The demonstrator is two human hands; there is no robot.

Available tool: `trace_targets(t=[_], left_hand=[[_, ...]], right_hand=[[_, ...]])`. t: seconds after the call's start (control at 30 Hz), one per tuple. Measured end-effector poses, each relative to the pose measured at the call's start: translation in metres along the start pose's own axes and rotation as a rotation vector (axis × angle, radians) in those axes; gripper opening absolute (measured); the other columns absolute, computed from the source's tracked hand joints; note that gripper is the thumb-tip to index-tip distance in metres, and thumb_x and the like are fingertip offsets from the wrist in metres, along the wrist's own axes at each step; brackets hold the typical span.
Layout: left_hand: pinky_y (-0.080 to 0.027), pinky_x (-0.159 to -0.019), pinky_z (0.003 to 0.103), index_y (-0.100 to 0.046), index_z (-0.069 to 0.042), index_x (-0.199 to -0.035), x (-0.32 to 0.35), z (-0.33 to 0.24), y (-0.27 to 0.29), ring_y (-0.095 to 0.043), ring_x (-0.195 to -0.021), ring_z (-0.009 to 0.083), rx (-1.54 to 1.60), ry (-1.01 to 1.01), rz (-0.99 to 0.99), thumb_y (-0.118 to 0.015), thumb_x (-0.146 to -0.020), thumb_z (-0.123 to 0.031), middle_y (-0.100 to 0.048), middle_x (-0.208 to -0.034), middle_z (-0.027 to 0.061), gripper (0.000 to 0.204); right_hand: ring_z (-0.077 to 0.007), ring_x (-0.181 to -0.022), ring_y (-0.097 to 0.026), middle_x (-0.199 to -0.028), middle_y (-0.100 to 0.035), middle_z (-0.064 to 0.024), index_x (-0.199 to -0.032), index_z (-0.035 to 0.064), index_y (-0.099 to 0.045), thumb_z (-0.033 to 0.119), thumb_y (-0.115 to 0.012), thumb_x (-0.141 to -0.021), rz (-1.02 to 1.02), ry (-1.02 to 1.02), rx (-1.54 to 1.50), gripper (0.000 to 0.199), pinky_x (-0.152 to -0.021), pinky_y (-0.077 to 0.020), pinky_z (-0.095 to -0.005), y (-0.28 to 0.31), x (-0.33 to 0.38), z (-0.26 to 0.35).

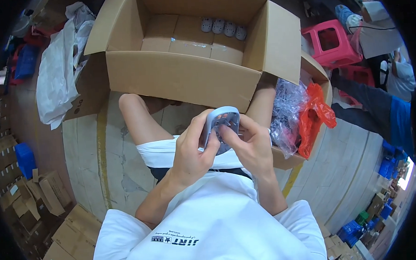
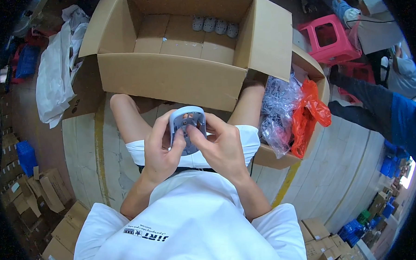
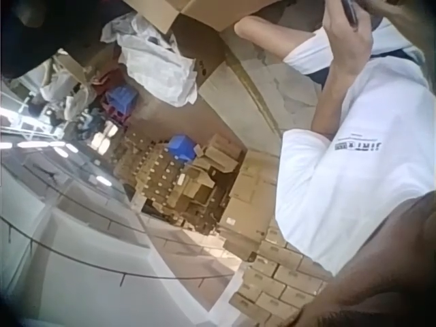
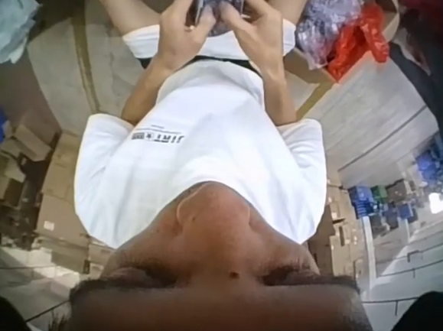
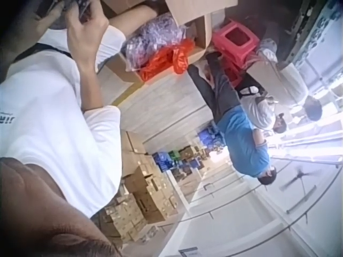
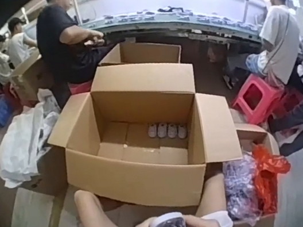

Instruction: The person packages computer mice into a cardboard box by hand.

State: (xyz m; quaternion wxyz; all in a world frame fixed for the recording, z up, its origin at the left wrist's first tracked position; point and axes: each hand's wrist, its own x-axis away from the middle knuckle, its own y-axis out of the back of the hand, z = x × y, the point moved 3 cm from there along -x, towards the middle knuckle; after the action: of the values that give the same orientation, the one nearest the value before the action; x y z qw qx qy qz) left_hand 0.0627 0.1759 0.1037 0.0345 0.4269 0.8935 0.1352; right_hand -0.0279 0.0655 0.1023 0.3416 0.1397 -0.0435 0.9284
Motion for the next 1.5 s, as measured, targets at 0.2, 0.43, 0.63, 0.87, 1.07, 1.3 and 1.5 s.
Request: trace_targets(t=[0.2, 0.43, 0.63, 0.87, 1.07, 1.3, 1.5], left_hand=[[-0.05, -0.069, 0.025, -0.05, 0.002, -0.124, 0.001, 0.0, 0.002, -0.059, -0.079, 0.0165, 0.02, 0.005, 0.013, -0.056, -0.086, 0.002, -0.063, -0.101, 0.012, 0.038], [-0.043, -0.053, 0.023, -0.052, 0.002, -0.122, 0.001, 0.0, 0.001, -0.052, -0.063, 0.0148, 0.026, -0.113, -0.073, -0.058, -0.082, 0.004, -0.064, -0.091, 0.0112, 0.04], [-0.043, -0.052, 0.024, -0.052, 0.003, -0.121, 0.0, 0.005, -0.003, -0.052, -0.061, 0.0148, -0.012, -0.114, -0.098, -0.059, -0.081, 0.004, -0.064, -0.087, 0.011, 0.04], [-0.049, -0.075, 0.026, -0.052, 0.003, -0.121, -0.004, 0.008, -0.014, -0.059, -0.083, 0.0164, 0.02, 0.033, -0.012, -0.055, -0.085, 0.005, -0.062, -0.102, 0.012, 0.037], [-0.05, -0.071, 0.024, -0.05, 0.003, -0.125, -0.012, 0.001, -0.018, -0.06, -0.084, 0.0153, 0.337, 0.043, 0.049, -0.055, -0.086, 0.004, -0.063, -0.104, 0.014, 0.039], [-0.049, -0.08, 0.025, -0.05, 0.003, -0.126, -0.018, -0.011, -0.01, -0.06, -0.091, 0.0164, 0.706, 0.314, 0.15, -0.054, -0.089, 0.001, -0.062, -0.11, 0.0137, 0.038], [-0.049, -0.08, 0.024, -0.05, 0.004, -0.126, -0.022, -0.006, -0.018, -0.061, -0.091, 0.0164, 0.934, 0.55, 0.199, -0.052, -0.09, -0.003, -0.063, -0.109, 0.0136, 0.037]], right_hand=[[-0.0095, -0.074, -0.061, -0.091, -0.07, -0.0082, -0.107, -0.0062, -0.066, -0.003, -0.066, -0.083, 0.087, -0.092, -0.048, 0.025, -0.066, -0.0501, -0.0172, 0.005, 0.001, 0.003], [-0.0064, -0.063, -0.056, -0.079, -0.069, -0.0053, -0.1, -0.0059, -0.069, -0.004, -0.067, -0.082, 0.097, 0.003, 0.031, 0.018, -0.055, -0.0445, -0.0143, 0.005, 0.0, 0.008], [-0.0048, -0.059, -0.052, -0.073, -0.067, -0.0036, -0.095, -0.0056, -0.07, -0.004, -0.067, -0.081, 0.053, 0.013, 0.166, 0.015, -0.051, -0.0407, -0.0142, 0.005, 0.0, 0.007], [-0.0051, -0.062, -0.051, -0.076, -0.067, -0.0043, -0.097, -0.0055, -0.07, -0.003, -0.066, -0.083, 0.019, -0.05, 0.168, 0.015, -0.053, -0.0401, -0.0149, 0.016, -0.001, -0.001], [-0.0071, -0.062, -0.051, -0.075, -0.065, -0.0042, -0.107, -0.0069, -0.067, 0.005, -0.061, -0.089, 0.095, -0.054, -0.037, 0.022, -0.053, -0.0414, -0.0185, 0.03, 0.002, 0.003], [-0.0091, -0.066, -0.054, -0.08, -0.065, -0.0048, -0.113, -0.0052, -0.065, 0.016, -0.055, -0.098, 0.151, -0.114, -0.064, 0.028, -0.059, -0.0472, -0.0197, 0.034, 0.008, 0.014], [-0.0094, -0.066, -0.055, -0.082, -0.065, -0.0055, -0.115, -0.0055, -0.063, 0.021, -0.054, -0.1, 0.097, -0.104, -0.08, 0.032, -0.061, -0.0495, -0.0201, 0.044, 0.01, 0.006]])
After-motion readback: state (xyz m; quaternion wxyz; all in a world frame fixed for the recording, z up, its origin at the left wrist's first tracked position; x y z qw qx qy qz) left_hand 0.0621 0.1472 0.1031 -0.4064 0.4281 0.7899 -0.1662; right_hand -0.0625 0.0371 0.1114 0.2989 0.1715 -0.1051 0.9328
